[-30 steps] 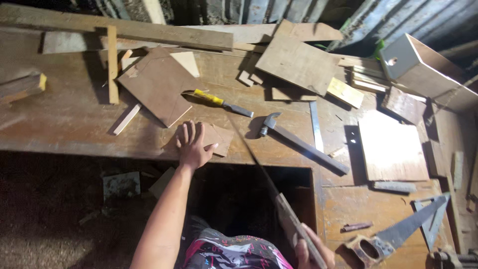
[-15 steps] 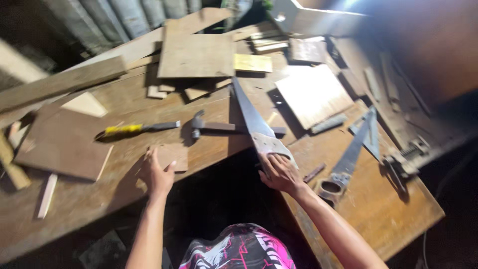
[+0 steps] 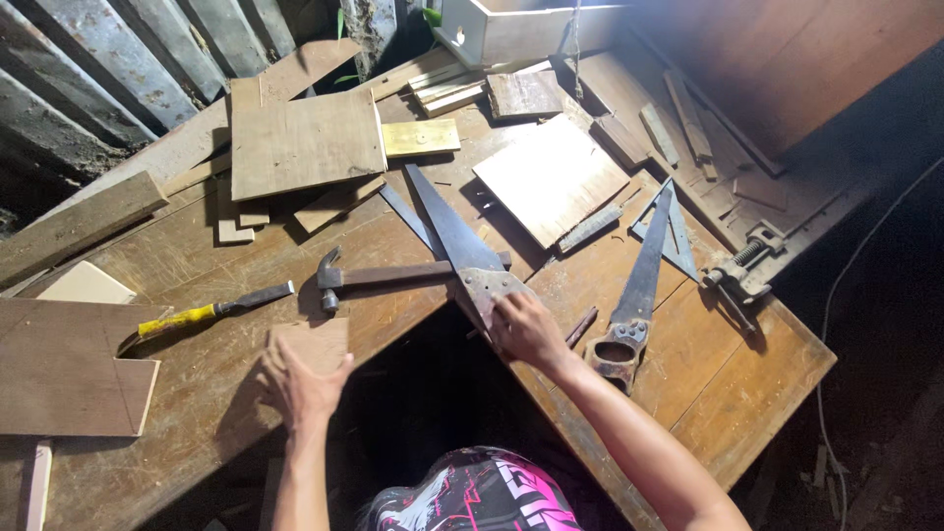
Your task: The person uses a hand saw to cut a small piece of wood on a workbench. After completing the cut, the person uses a hammer to tap the separated piece of wood.
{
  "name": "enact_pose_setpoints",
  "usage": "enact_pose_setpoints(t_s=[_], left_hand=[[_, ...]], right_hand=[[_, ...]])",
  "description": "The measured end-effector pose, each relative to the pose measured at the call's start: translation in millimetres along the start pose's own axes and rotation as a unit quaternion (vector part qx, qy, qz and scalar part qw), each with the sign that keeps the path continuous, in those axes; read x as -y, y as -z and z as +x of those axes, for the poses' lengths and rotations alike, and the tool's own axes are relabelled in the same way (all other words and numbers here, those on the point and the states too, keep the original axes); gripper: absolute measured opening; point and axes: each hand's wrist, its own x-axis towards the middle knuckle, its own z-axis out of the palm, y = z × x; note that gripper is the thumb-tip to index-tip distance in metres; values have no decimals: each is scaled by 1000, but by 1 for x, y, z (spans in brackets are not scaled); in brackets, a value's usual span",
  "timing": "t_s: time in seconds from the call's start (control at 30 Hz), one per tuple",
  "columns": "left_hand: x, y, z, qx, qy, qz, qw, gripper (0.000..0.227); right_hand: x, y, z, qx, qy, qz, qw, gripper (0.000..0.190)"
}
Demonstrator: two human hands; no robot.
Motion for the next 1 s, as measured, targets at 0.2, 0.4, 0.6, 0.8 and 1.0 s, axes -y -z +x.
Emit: enact_pose_setpoints(t_s=[0.2, 0.4, 0.6, 0.8, 1.0], left_hand=[[-59, -29, -12, 2, -66, -50, 997, 129], [-111, -27, -17, 22, -137, -115, 984, 133], [-96, -8, -24, 51, -92, -119, 987, 130], [-49, 10, -25, -18, -93, -148, 984, 123], [-14, 13, -8, -67, -76, -181, 978, 116]], right_hand=[[-71, -23, 84, 10, -86, -49, 995, 12], [-106, -32, 154, 83, -43, -109, 990, 34], [-125, -57, 188, 200, -10, -221, 955, 15], [-101, -36, 209, 94, 11, -82, 992, 17], [-27, -9, 244, -166, -42, 193, 966, 16]])
